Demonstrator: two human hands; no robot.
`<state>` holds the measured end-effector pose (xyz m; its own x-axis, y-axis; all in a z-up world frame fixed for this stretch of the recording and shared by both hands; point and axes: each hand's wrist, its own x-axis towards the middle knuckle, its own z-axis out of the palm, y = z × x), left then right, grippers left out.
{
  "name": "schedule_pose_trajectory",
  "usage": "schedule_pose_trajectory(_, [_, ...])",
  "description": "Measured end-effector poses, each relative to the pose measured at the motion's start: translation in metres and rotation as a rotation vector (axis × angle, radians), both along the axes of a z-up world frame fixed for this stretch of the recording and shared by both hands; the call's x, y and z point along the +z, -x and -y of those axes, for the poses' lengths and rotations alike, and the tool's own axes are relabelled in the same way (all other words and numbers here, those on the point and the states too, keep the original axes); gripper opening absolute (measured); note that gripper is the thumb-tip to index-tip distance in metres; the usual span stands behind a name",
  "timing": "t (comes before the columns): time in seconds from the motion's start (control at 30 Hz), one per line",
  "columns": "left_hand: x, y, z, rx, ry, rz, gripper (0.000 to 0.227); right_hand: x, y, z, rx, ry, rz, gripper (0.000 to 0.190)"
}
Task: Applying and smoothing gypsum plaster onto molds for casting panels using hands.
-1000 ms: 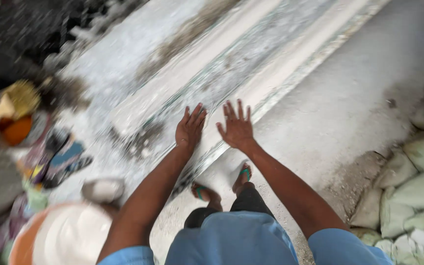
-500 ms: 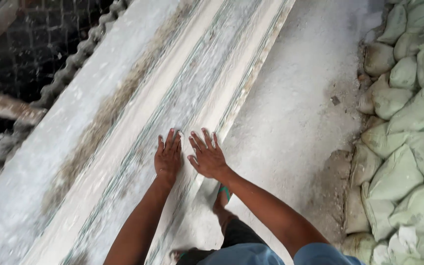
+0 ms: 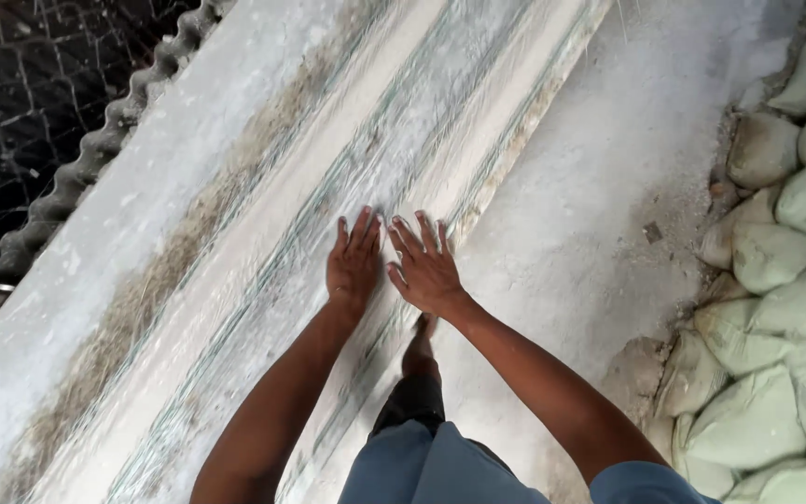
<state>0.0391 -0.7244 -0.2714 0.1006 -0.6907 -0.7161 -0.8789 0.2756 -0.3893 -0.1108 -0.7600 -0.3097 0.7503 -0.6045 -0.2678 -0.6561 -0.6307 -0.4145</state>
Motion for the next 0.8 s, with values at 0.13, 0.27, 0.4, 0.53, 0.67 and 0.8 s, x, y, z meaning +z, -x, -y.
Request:
schedule_pose_trajectory(0.13, [-0.019, 0.023, 0.094, -0.021, 0.023, -0.017, 0.058, -0.024, 0.018, 0.100, 0.009, 0.102, 0.069, 0.064])
schedule_pose_trajectory(0.27, [-0.044, 0.051, 0.202, -0.025, 0.007, -0.048, 0.056, -0.050, 0.044, 0.201, 0.022, 0.160, 0.066, 0.067])
schedule_pose_trajectory(0.4, [-0.077, 0.075, 0.302, -0.059, 0.011, -0.024, 0.056, -0.070, 0.073, 0.291, -0.038, 0.157, 0.055, 0.066])
schedule_pose_trajectory(0.53, [-0.099, 0.097, 0.392, -0.042, 0.020, -0.023, 0.056, -0.101, 0.092, 0.387, -0.043, 0.172, 0.046, 0.070])
schedule_pose_trajectory(0.67, [-0.127, 0.128, 0.487, -0.019, 0.065, -0.019, 0.055, -0.136, 0.121, 0.491, -0.031, 0.200, 0.110, 0.072])
schedule_pose_trajectory(0.8, [-0.152, 0.154, 0.590, 0.000, 0.108, 0.059, 0.056, -0.135, 0.151, 0.595, -0.020, 0.222, 0.246, 0.064])
